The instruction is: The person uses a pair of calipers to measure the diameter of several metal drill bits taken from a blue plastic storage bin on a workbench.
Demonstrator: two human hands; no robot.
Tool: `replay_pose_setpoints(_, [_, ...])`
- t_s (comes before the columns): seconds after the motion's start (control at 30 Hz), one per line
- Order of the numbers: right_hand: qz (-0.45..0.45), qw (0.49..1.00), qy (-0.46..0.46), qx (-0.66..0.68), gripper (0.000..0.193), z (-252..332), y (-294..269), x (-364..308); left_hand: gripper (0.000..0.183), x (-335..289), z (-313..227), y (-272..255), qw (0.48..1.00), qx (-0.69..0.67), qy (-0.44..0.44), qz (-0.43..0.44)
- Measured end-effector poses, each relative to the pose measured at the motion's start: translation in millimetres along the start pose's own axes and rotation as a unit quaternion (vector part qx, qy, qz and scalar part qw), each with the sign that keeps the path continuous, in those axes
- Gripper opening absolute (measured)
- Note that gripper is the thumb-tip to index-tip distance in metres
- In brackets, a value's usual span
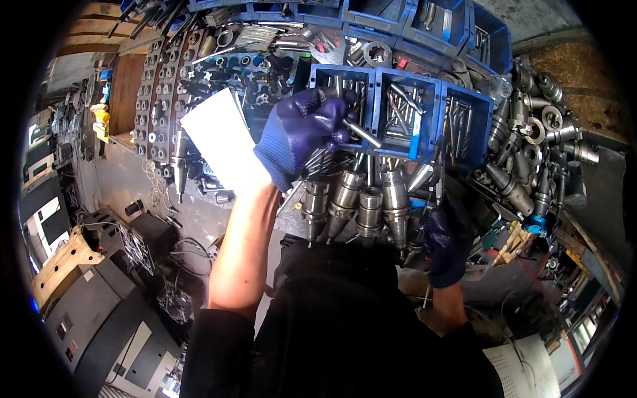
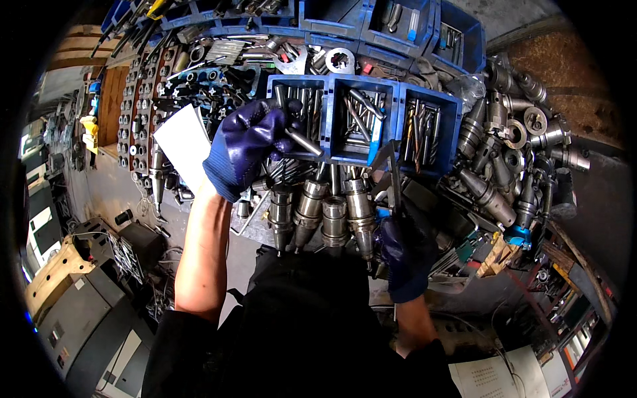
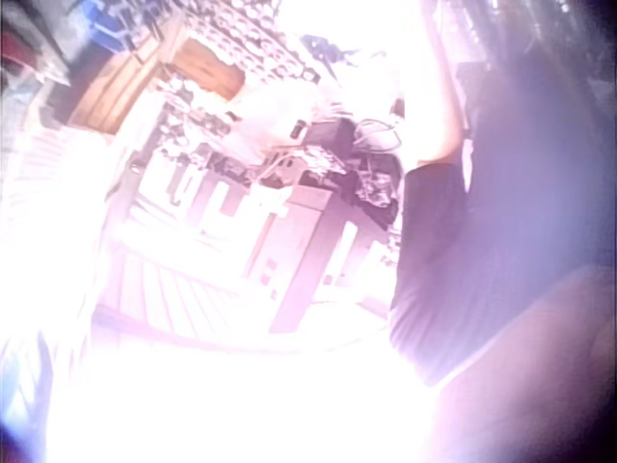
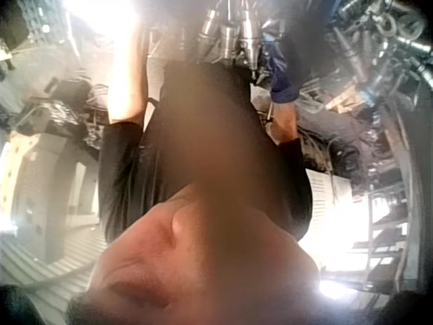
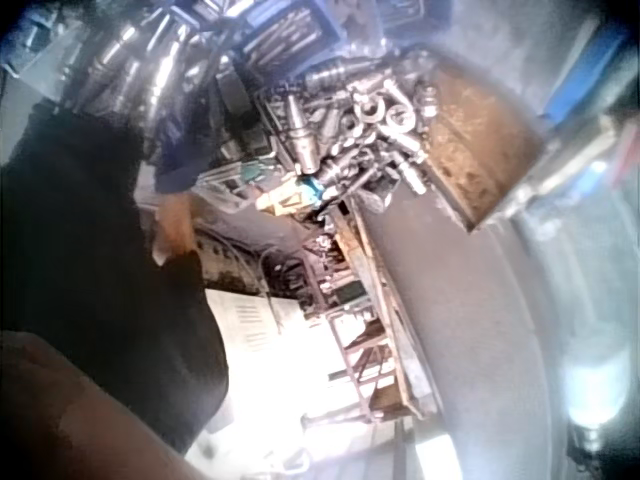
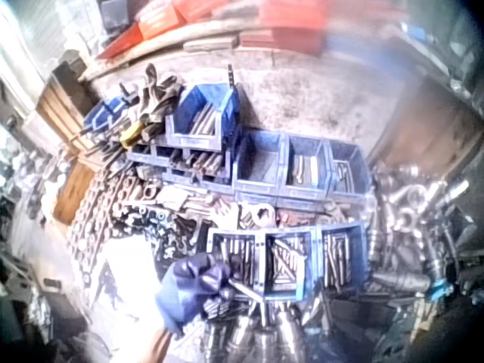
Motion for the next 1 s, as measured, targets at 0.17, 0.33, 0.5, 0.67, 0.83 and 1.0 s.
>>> replay_pose_setpoints(0.17, [0.007, 1.0, -0.011, -0.012, 0.044, -2, -1, 1, 0.034, -3, 0, 14, 0.999, -0.018, -0.015, 0.028])
replay_pose_setpoints(0.33, [0.08, 0.992, 0.02, -0.095, 0.041, 21, 33, 10, 0.035, -14, 7, 55, 0.996, -0.021, -0.031, 0.079])
replay_pose_setpoints(0.5, [0.154, 0.925, 0.074, 0.34, 0.036, 7, 56, 24, 0.039, -26, 16, 84, 0.993, -0.044, -0.029, 0.104])
replay_pose_setpoints(0.67, [0.025, 0.993, 0.074, 0.086, 0.032, 33, 40, 27, 0.042, -17, 24, 80, 0.981, -0.165, -0.093, 0.043])
replay_pose_setpoints(0.83, [0.054, 0.993, 0.067, 0.078, 0.028, 35, 24, 30, 0.032, 7, 20, 81, 0.997, -0.057, -0.027, 0.033])
replay_pose_setpoints(1.0, [0.078, 0.997, 0.01, 0.018, 0.031, 57, 38, 27, 0.038, -23, -8, 100, 0.978, 0.156, 0.091, 0.102])
Point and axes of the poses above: each hand's wrist, its own x-axis towards the middle knuckle, its own y-axis out of the palm, z = x × y, the point moved 10 cm from there along x, towards the middle knuckle, and after that the axes turned 6 degrees about z, right-handed, at the moved point
